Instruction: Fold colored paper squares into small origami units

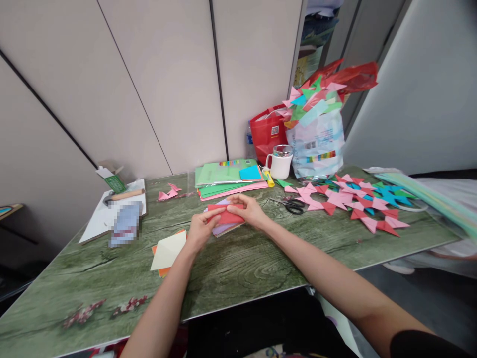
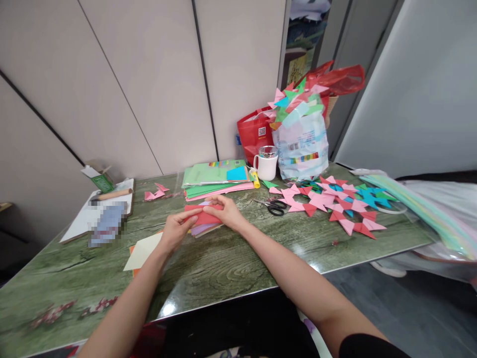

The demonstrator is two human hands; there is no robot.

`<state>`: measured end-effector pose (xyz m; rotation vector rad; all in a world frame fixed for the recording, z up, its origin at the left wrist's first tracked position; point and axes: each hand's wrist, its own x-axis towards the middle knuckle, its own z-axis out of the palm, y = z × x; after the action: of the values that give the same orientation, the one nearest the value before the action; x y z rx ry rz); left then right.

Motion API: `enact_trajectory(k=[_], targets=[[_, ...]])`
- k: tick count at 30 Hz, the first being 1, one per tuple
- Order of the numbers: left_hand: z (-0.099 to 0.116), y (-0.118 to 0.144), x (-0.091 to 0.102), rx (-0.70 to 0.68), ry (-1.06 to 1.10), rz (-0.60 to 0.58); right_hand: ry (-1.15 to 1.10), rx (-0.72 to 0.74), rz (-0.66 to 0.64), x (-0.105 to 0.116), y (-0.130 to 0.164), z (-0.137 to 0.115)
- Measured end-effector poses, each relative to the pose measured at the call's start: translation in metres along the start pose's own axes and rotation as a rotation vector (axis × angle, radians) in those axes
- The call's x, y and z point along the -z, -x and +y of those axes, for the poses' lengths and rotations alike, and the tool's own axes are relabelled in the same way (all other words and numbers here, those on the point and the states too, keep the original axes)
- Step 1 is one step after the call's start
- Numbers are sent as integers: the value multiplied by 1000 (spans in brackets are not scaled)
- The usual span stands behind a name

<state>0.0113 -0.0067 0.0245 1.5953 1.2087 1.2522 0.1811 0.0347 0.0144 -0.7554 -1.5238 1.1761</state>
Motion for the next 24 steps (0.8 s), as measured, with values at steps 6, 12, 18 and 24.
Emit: enact_trajectory(k=[6, 12, 18, 24], targets=[[-7, -2, -1, -21, 124, 121, -139, -110, -100, -5, 5, 1], [-4, 1, -5, -47, 41, 142, -196, -237, -93, -8, 8, 2], [-4, 2, -7, -17, 107, 143, -294, -317, -99, -8, 6, 5], [-9, 1, -8, 3, 209, 131, -291, -321, -101, -4, 5, 2]])
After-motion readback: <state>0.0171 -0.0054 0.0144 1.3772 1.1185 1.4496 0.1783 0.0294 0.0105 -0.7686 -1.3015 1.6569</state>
